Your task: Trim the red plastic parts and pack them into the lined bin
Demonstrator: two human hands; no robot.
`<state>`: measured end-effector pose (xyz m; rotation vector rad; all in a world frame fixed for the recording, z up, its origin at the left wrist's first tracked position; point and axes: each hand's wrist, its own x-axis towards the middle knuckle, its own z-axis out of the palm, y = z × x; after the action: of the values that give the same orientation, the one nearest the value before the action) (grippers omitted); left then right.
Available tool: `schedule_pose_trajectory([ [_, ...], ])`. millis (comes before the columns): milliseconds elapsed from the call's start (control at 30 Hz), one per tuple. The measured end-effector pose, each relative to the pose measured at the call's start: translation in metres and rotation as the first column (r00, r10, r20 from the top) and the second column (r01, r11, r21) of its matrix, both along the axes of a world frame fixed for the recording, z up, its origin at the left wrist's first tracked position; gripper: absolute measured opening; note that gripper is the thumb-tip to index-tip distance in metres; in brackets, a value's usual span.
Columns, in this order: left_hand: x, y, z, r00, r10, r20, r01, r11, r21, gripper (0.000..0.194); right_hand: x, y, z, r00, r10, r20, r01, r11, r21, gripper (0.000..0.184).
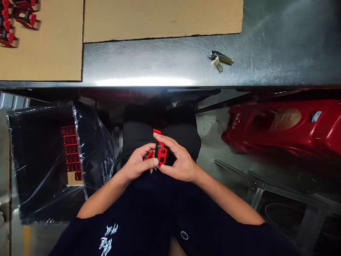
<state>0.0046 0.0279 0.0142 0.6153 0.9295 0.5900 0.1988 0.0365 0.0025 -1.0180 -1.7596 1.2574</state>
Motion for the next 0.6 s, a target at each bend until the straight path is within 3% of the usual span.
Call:
schedule_pose_trajectory([
  [600,-0.0052,-0.0016,-0.0028,1.000,-0.007,-0.003,0.007,0.999,0.035,0.049,-0.0015,-0.0017,-0.0015,0.999,-0.010,0.045,0.013,0.998,-0.069,0.086],
])
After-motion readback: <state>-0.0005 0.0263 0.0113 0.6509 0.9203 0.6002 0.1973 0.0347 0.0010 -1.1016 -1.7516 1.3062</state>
